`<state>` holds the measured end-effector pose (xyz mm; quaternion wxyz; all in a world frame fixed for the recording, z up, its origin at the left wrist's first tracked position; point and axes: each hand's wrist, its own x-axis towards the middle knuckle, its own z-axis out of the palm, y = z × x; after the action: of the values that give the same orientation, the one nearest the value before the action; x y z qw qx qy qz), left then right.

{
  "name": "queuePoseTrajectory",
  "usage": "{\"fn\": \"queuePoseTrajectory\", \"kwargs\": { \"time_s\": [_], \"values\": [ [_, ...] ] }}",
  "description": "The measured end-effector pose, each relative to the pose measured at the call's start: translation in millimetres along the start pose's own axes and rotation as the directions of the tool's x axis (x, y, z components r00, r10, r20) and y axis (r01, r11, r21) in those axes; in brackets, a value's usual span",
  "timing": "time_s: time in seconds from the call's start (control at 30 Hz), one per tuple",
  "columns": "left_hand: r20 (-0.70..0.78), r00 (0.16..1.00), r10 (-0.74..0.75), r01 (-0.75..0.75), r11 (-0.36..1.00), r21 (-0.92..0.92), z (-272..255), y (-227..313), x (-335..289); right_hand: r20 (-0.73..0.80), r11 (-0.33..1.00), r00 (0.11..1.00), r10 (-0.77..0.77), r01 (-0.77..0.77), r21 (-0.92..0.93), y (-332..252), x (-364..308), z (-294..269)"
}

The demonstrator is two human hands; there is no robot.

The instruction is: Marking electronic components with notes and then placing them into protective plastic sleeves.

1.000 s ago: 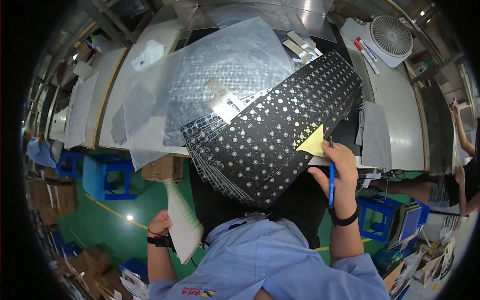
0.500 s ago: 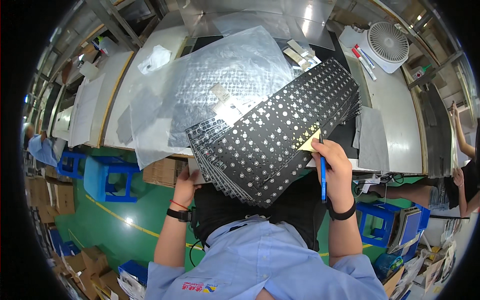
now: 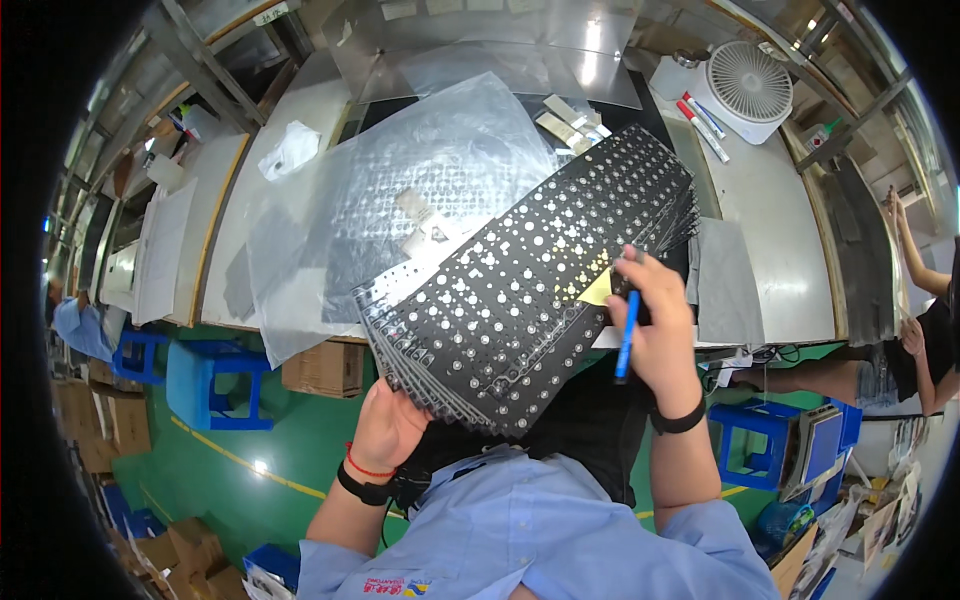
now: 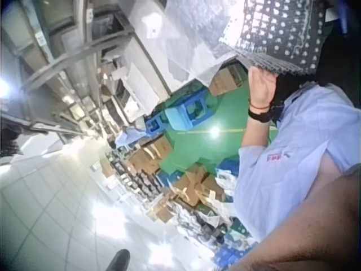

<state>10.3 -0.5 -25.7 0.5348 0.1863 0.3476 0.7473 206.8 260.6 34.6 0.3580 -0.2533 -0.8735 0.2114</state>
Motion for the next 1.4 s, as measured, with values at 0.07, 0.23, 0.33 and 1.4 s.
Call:
{"fn": "queuePoseTrajectory", "kwargs": {
  "time_s": [0.07,0.23,0.33,1.4],
  "values": [
    [-0.018,1.000,0.017,-0.018,0.997,-0.071,5.1,-2.8,0.4,-0.078,0.997,0.997,0.012,-0.018,-0.075,23.1,-1.7,-16.8],
    [-0.071,0.992,0.107,-0.119,0.974,-0.195,32.7,-16.0,4.1,-0.053,0.917,0.949,0.310,-0.313,-0.245,51.7,6.2,-73.9],
    [-0.381,0.918,0.105,-0.096,0.994,0.042,65.0,-1.8,23.4,-0.012,0.887,0.955,0.298,-0.281,-0.367,80.1,16.7,-104.2],
    [-0.257,0.909,0.327,-0.124,0.803,0.584,-5.1,103.0,83.9,0.130,0.983,0.992,-0.004,0.027,-0.179,21.0,50.3,-27.1]
  ]
}}
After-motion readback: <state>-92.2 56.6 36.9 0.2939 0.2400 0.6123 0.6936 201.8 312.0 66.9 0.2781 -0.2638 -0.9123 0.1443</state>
